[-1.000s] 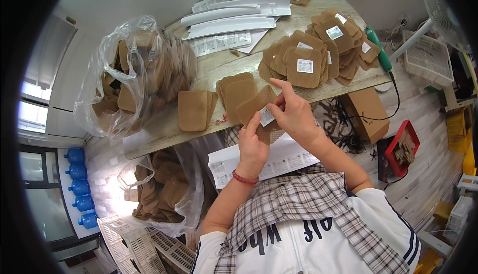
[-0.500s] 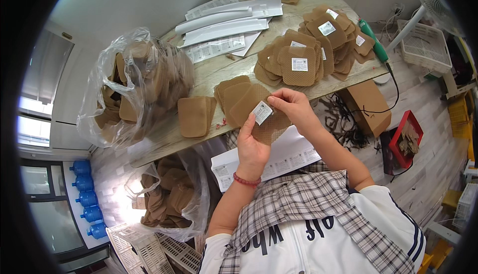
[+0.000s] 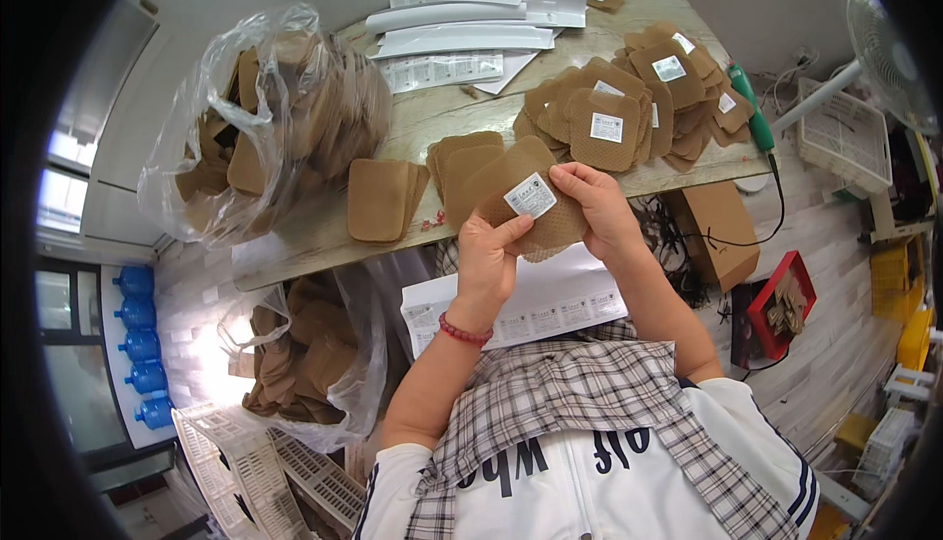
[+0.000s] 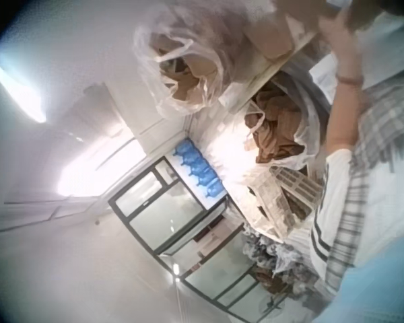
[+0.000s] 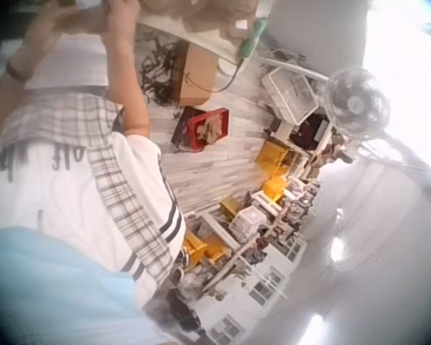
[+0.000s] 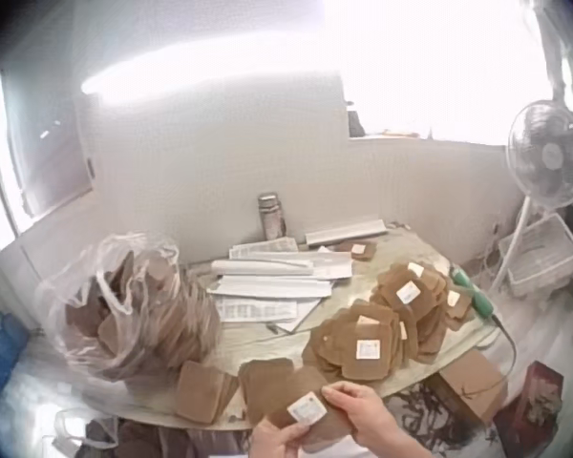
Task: The person takes brown textured pads from a plastic bag, peels labels from a sheet, and sticks them onto the pads. The labeled pads are stacked on the table.
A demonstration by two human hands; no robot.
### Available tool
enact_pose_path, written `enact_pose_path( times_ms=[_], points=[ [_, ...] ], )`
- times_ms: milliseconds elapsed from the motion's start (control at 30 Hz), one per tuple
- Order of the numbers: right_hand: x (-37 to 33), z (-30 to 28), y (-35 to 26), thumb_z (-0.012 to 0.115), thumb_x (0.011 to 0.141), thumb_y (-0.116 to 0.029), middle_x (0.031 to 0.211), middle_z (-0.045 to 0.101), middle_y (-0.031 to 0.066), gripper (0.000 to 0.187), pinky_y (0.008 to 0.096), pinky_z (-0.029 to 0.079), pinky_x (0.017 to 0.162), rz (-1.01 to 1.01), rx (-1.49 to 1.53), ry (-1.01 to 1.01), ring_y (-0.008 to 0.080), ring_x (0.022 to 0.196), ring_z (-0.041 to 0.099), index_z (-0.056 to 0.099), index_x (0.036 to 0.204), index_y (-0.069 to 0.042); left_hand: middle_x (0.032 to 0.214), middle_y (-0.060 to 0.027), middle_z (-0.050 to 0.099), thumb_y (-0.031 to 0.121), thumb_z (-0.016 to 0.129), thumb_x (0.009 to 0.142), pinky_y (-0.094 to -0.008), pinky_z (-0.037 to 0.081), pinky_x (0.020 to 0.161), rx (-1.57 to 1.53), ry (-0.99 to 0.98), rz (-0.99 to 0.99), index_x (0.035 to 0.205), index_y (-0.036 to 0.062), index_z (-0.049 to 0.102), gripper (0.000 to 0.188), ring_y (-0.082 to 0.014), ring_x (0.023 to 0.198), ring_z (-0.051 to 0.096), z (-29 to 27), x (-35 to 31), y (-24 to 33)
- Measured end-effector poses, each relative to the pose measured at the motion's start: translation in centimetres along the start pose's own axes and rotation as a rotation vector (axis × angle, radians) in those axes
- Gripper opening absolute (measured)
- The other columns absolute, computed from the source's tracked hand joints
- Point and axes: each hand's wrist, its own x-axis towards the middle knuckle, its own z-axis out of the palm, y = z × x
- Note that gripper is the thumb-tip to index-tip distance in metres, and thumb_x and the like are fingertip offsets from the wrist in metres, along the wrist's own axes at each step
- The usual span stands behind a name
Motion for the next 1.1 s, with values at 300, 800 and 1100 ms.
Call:
enact_pose_path(
  times_ms=[300, 800, 1100],
  points=[
    [-0.8, 0.7, -0.5, 0.071, 0.09, -0.014, 0.101, 0.07, 0.0068, 0.025, 0.0262, 0.053, 0.078, -0.026, -0.154, -0.076, 0.0122, 0.087, 0.066, 0.067, 0.109, 0.002, 0.122, -0.0094, 0.064, -0.011, 0.06, 0.086, -0.0299, 0.05, 0.097, 0.079, -0.048, 0.053, 0.129, -0.0009, 0.053, 0.044, -0.016, 0.11, 0.062, -0.7, 0.0, 0.0],
    [-0.9, 0.9, 0.8, 0.069, 0.091, -0.01, 0.105, 0.069, 0.0067, 0.025, 0.0282, 0.05, 0.085, -0.136, -0.065, 0.097, 0.0129, 0.094, 0.064, 0.065, 0.112, 0.002, 0.096, -0.0037, 0.071, 0.016, 0.061, 0.097, -0.0237, 0.049, 0.076, 0.033, 0.063, -0.062, 0.106, 0.0011, 0.067, 0.018, -0.0094, 0.082, 0.063, -2.6, -0.8, -0.9],
    [-1.5, 0.8, 1.1, 0.069, 0.091, -0.01, 0.1, 0.07, 0.0066, 0.022, 0.0274, 0.051, 0.082, -0.154, -0.084, 0.076, 0.0121, 0.089, 0.064, 0.067, 0.108, 0.003, 0.101, -0.006, 0.069, 0.029, 0.05, 0.1, -0.0328, 0.051, 0.083, 0.079, -0.012, -0.036, 0.113, 0.0033, 0.063, 0.032, -0.0149, 0.088, 0.064, -2.1, -0.4, 1.9]
  ],
)
